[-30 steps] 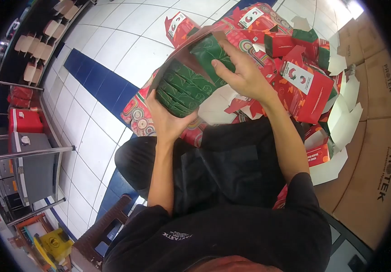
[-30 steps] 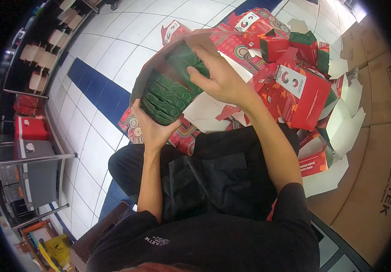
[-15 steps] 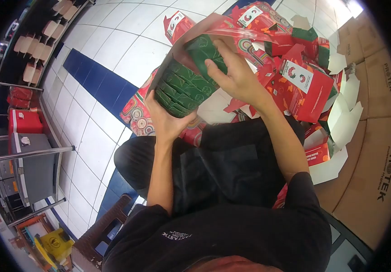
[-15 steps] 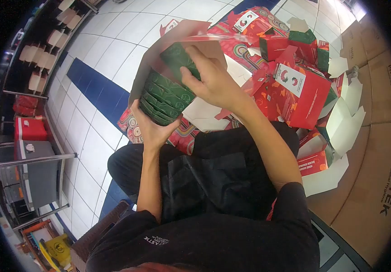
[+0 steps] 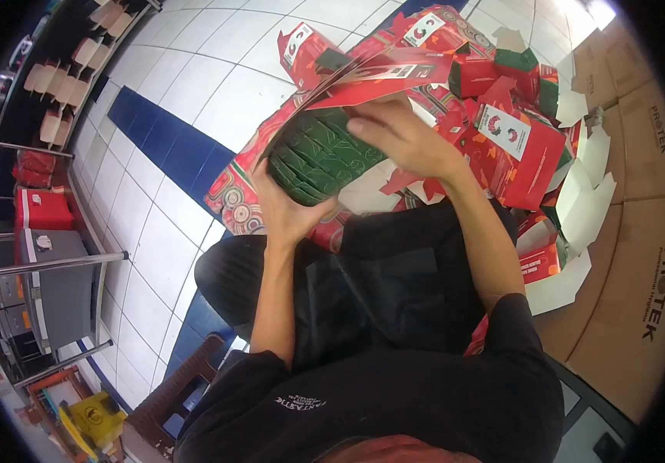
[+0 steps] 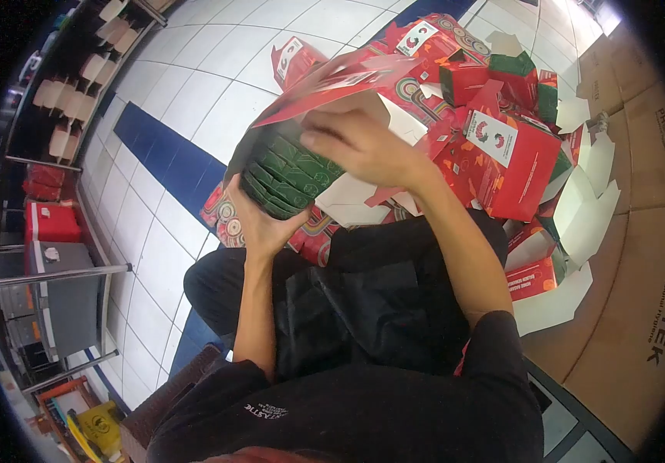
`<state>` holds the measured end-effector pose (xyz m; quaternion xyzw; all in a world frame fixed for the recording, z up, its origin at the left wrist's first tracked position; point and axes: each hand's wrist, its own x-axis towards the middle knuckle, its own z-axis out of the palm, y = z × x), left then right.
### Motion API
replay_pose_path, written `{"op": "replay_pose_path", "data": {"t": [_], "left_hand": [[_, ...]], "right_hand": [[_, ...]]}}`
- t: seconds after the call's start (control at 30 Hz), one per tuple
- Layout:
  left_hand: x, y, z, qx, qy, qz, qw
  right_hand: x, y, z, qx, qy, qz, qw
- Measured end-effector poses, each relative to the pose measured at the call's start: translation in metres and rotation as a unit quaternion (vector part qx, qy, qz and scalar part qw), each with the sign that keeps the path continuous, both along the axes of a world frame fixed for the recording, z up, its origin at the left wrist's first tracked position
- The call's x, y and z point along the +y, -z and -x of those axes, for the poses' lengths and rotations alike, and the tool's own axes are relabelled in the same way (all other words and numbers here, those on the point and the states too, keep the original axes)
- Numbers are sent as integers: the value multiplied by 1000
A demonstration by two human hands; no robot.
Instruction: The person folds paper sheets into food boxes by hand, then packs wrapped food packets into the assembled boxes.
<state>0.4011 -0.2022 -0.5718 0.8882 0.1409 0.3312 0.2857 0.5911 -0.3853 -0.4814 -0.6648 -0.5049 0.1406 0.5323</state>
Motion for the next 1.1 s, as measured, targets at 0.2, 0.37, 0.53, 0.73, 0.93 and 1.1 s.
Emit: {"op": "replay_pose_path", "data": {"t": [0.2, 0.37, 0.53, 0.73, 0.93, 1.1], "left_hand": [[3, 12, 4, -58, 11, 102, 993], [-2, 7, 8, -22, 49, 134, 990], [-5, 1, 7, -20, 56, 169, 984], [-4, 2, 13, -15, 69, 184, 980], [-3, 3, 11, -20, 79, 134, 988], [-3, 9, 12, -14, 88, 134, 987]], "right_hand": [[-5, 22, -47, -172, 392, -66, 901], [-23, 55, -49, 21, 279, -104, 954], [-21, 77, -60, -33, 274, -67, 959], [-14, 95, -66, -85, 278, -58, 955], [-25, 105, -73, -60, 212, -30, 975], [-25, 105, -88, -130, 217, 109, 961]]}}
